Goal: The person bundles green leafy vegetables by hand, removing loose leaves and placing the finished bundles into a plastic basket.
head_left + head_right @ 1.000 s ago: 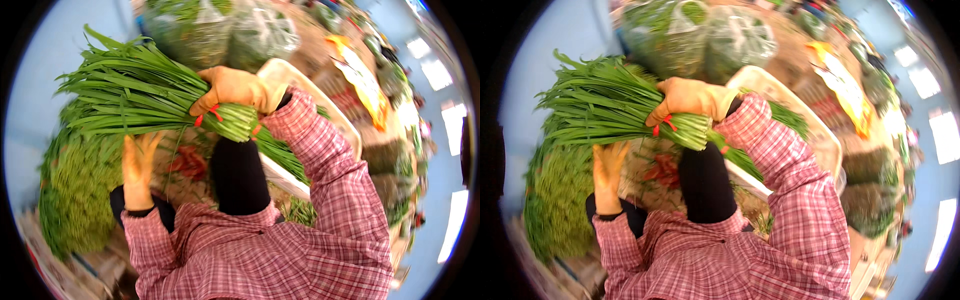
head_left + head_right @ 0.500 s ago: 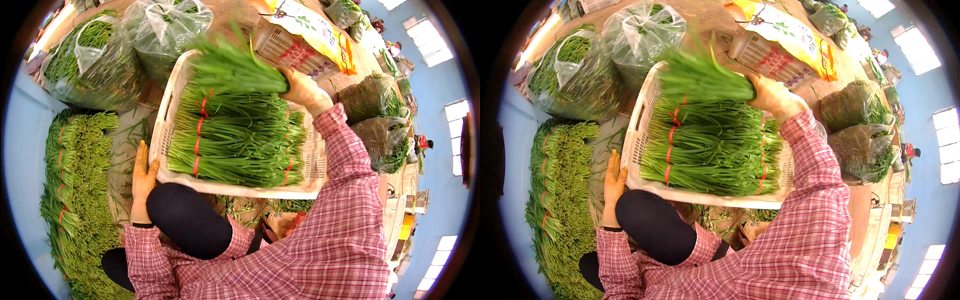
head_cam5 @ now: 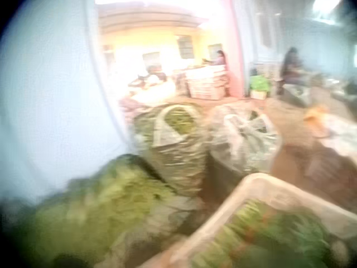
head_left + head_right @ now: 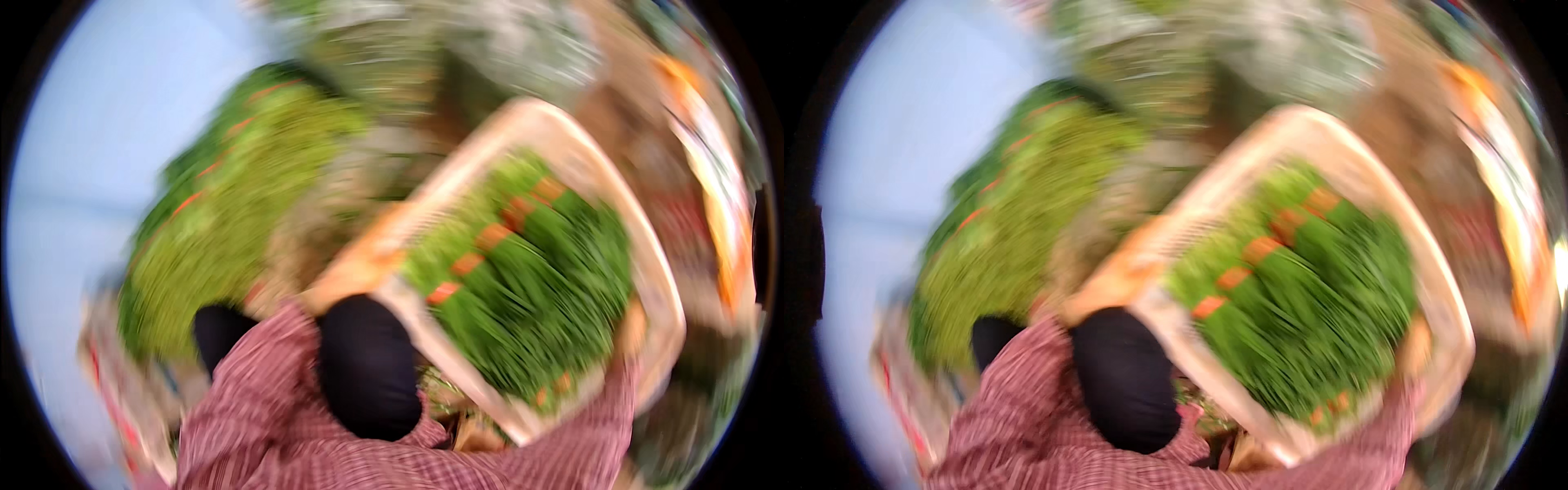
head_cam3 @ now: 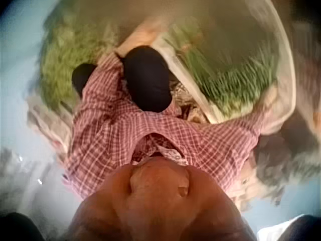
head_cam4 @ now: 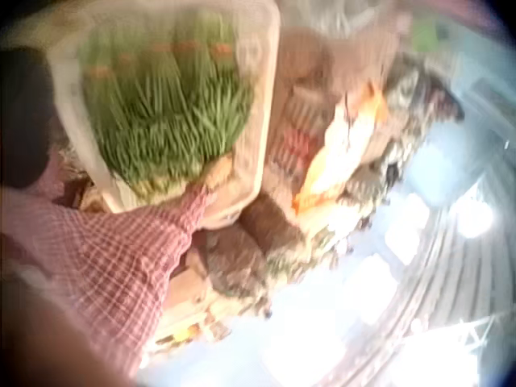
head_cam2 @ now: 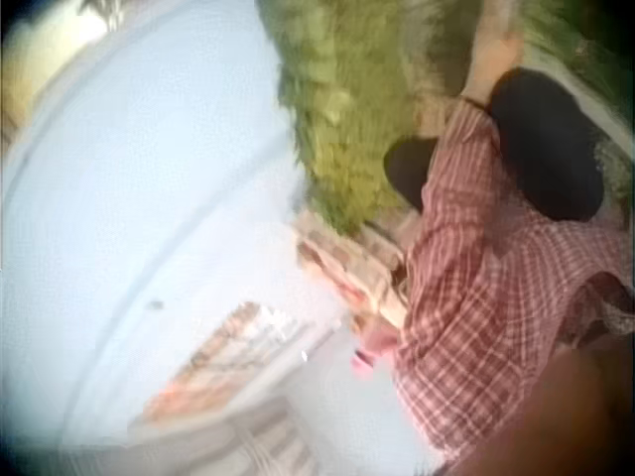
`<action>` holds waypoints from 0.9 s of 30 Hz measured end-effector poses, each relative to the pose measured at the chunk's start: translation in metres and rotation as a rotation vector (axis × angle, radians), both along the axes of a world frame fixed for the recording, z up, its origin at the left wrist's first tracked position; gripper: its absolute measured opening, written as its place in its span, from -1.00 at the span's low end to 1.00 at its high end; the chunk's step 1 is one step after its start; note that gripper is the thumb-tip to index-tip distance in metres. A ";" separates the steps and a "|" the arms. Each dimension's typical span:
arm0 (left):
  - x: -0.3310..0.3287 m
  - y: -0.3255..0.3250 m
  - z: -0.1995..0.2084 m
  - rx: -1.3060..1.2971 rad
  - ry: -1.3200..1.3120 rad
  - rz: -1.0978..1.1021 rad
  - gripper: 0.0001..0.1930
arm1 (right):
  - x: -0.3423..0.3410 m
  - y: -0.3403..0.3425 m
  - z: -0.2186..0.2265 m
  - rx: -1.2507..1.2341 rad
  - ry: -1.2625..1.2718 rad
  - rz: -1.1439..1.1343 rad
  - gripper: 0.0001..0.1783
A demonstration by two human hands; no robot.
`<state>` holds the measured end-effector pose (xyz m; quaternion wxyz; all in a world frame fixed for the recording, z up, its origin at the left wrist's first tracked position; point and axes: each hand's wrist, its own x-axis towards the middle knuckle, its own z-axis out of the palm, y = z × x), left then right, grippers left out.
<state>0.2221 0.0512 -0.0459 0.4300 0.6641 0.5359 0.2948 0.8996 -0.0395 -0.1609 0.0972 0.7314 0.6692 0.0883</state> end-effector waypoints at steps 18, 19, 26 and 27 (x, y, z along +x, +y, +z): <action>-0.342 -0.104 0.063 0.243 0.799 0.700 -0.36 | -0.103 -0.051 0.064 0.087 0.228 -0.345 -0.50; -0.392 -0.131 0.074 0.259 0.972 0.894 -0.37 | -0.119 -0.056 0.072 0.046 0.186 -0.294 -0.50; -0.616 -0.249 0.111 -0.457 1.074 1.695 0.07 | -0.248 -0.030 0.146 0.059 0.110 -0.072 -0.54; -0.631 -0.252 0.112 -0.547 0.956 1.720 0.12 | -0.268 -0.018 0.159 0.070 0.119 -0.038 -0.54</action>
